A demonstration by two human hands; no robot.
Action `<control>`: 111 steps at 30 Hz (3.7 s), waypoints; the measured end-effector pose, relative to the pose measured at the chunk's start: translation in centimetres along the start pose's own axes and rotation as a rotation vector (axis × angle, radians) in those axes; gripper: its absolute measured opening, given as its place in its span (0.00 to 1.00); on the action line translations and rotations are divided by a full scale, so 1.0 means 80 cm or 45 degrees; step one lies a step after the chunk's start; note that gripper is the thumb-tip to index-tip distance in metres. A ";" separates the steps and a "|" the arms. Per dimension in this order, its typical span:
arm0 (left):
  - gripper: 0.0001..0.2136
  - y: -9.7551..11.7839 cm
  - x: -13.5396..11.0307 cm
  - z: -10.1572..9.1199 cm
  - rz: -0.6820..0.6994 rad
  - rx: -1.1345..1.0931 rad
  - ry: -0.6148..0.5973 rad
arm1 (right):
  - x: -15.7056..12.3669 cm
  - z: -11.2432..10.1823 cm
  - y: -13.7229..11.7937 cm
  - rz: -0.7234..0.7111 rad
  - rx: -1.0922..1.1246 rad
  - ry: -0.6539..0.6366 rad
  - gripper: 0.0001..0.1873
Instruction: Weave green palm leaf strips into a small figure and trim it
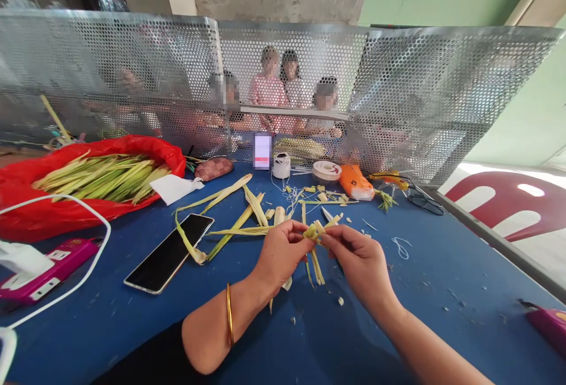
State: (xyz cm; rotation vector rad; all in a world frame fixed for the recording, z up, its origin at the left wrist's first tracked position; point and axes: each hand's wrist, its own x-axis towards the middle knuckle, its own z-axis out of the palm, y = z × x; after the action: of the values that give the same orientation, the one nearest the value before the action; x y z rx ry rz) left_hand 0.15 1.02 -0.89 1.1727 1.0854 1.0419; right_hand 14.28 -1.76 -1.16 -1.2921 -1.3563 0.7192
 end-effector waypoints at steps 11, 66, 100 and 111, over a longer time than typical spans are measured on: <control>0.08 -0.003 0.000 -0.002 0.048 0.086 0.028 | 0.006 -0.004 0.004 0.020 -0.093 -0.108 0.12; 0.07 -0.014 0.001 0.002 0.112 0.076 0.055 | -0.006 0.001 0.011 -0.638 -0.614 0.052 0.10; 0.07 -0.014 -0.004 0.002 0.306 0.318 0.007 | 0.010 -0.006 0.004 -0.042 0.095 -0.004 0.07; 0.07 -0.011 -0.010 0.002 0.483 0.579 0.034 | 0.005 0.001 0.005 0.009 0.139 0.009 0.08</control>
State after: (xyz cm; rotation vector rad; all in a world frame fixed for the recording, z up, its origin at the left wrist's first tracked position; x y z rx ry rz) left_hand 0.20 0.12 -1.71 1.7863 1.1846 1.1307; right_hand 14.42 -1.25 -1.42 -1.2124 -1.2894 0.7823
